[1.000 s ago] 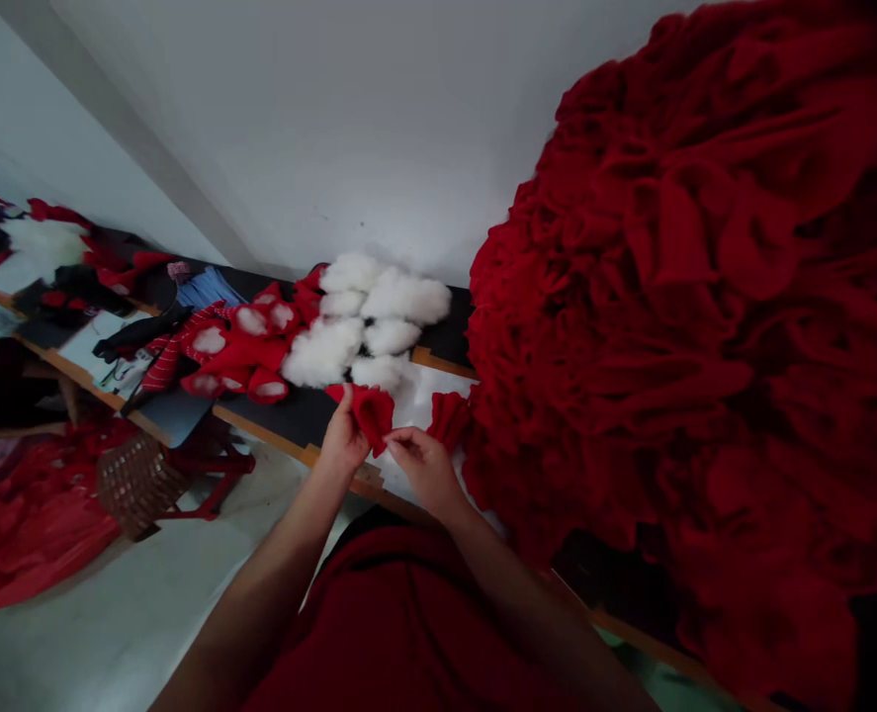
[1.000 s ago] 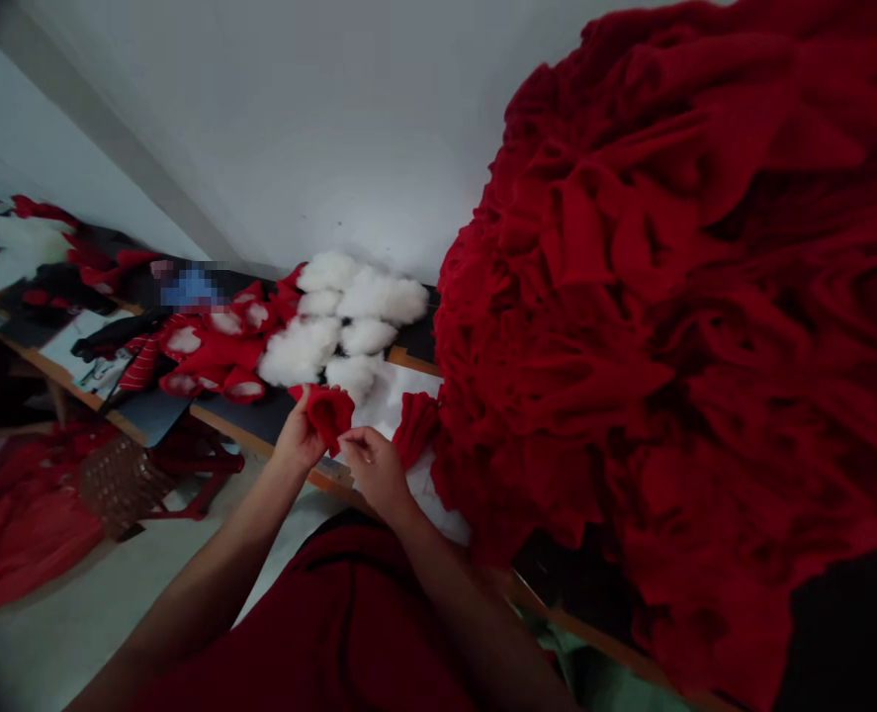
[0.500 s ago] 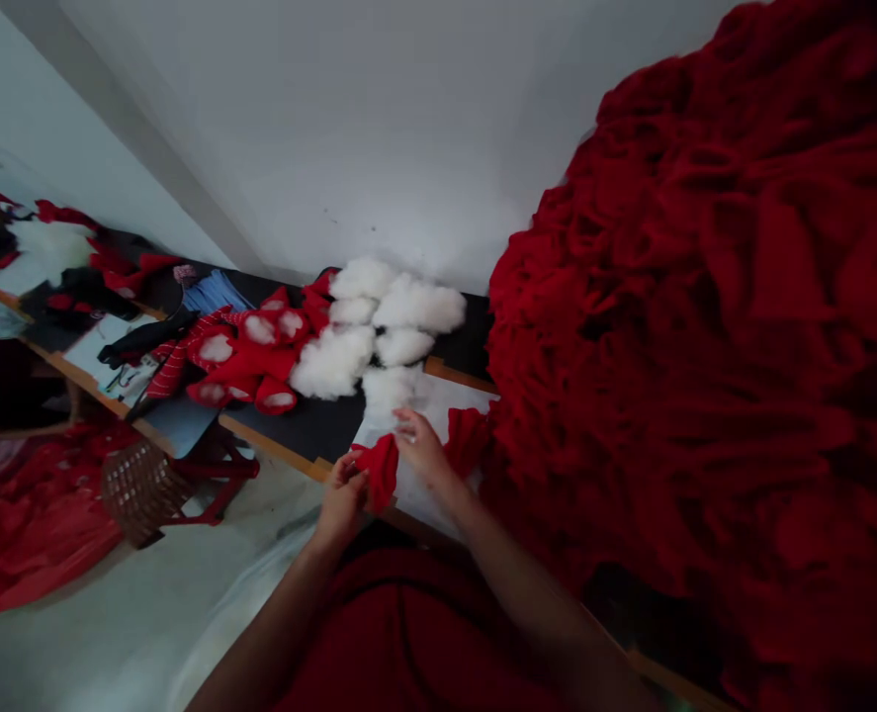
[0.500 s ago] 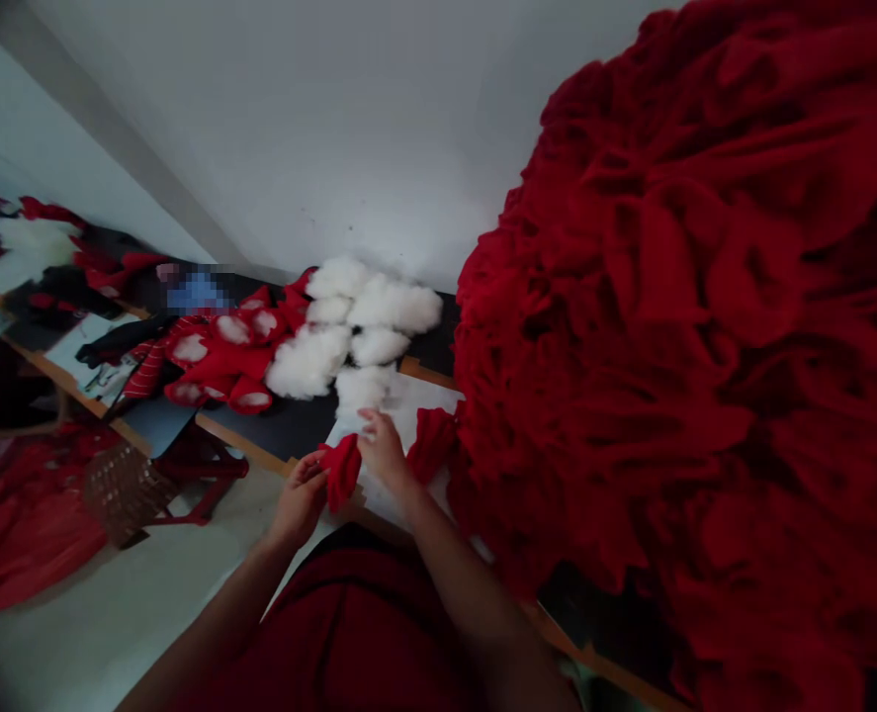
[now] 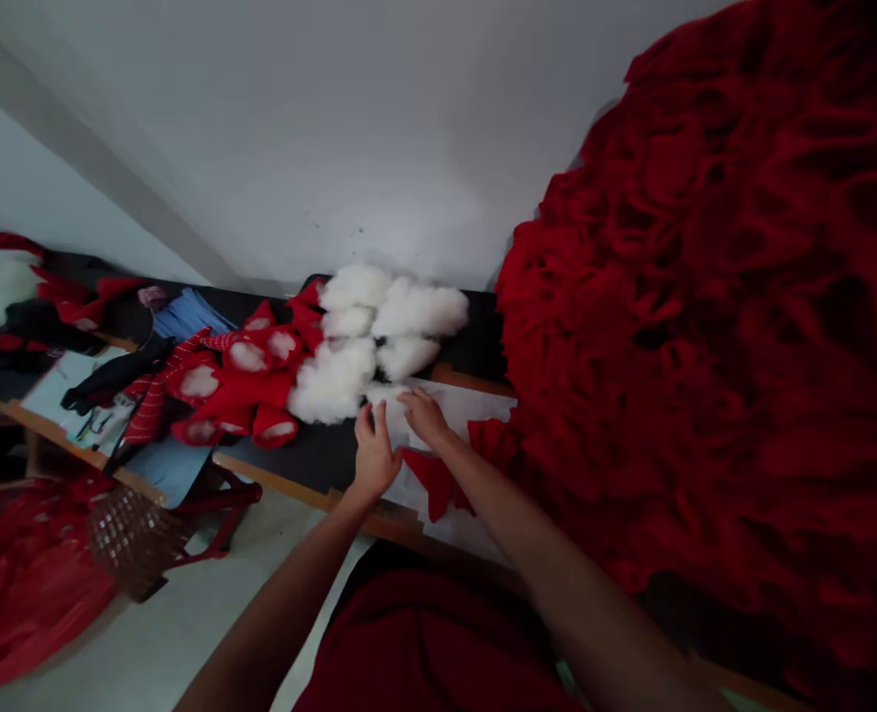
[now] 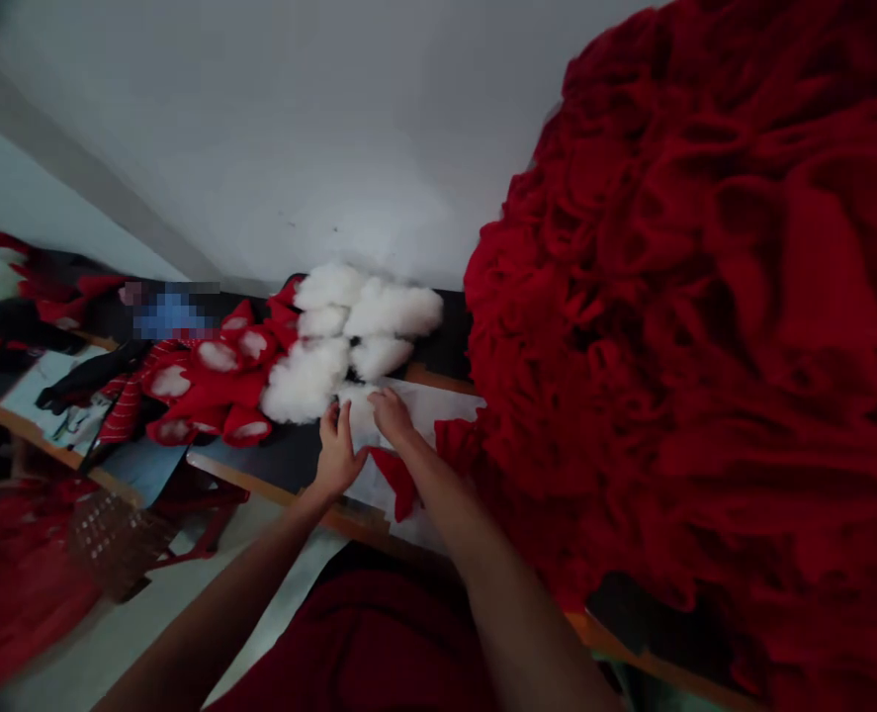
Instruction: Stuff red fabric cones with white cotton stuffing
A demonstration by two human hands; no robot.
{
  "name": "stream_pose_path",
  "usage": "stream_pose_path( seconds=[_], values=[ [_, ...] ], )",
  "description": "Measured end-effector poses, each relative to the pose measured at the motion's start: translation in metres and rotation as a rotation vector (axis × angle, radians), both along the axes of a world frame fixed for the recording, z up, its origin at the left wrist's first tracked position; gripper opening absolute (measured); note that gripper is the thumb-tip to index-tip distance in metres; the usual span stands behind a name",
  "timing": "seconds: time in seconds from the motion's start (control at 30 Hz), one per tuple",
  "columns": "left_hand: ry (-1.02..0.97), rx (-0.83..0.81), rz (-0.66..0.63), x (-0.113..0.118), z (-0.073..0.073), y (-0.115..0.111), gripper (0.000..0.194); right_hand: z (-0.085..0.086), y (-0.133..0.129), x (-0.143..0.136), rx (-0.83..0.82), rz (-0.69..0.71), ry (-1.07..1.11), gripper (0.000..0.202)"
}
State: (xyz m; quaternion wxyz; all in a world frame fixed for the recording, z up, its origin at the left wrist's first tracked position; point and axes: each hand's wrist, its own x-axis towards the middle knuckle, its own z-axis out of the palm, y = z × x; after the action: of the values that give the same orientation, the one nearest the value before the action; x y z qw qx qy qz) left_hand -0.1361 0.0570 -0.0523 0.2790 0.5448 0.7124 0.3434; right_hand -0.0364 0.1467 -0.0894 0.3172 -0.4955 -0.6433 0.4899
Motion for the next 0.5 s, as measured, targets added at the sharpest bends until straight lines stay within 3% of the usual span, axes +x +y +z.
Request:
stream_pose_path(
  seconds=[0.07, 0.17, 0.3, 0.4, 0.5],
  values=[
    [0.178, 0.019, -0.167, -0.007, -0.005, 0.031, 0.069, 0.003, 0.001, 0.001, -0.025, -0.032, 0.034, 0.027],
    [0.312, -0.071, -0.303, -0.013, -0.016, 0.063, 0.042, 0.006, 0.0, 0.002, -0.092, -0.134, 0.097, 0.017],
    [0.344, -0.126, -0.332, -0.016, -0.023, 0.079, 0.018, 0.006, -0.005, 0.003, -0.221, -0.301, 0.214, 0.006],
    [0.372, -0.14, -0.358, -0.013, -0.02, 0.087, 0.014, 0.009, -0.01, 0.003, -0.339, -0.394, 0.344, 0.015],
    [0.397, -0.139, -0.366, -0.005, -0.017, 0.099, 0.014, 0.024, -0.014, 0.009, -0.424, -0.472, 0.462, 0.023]
  ],
)
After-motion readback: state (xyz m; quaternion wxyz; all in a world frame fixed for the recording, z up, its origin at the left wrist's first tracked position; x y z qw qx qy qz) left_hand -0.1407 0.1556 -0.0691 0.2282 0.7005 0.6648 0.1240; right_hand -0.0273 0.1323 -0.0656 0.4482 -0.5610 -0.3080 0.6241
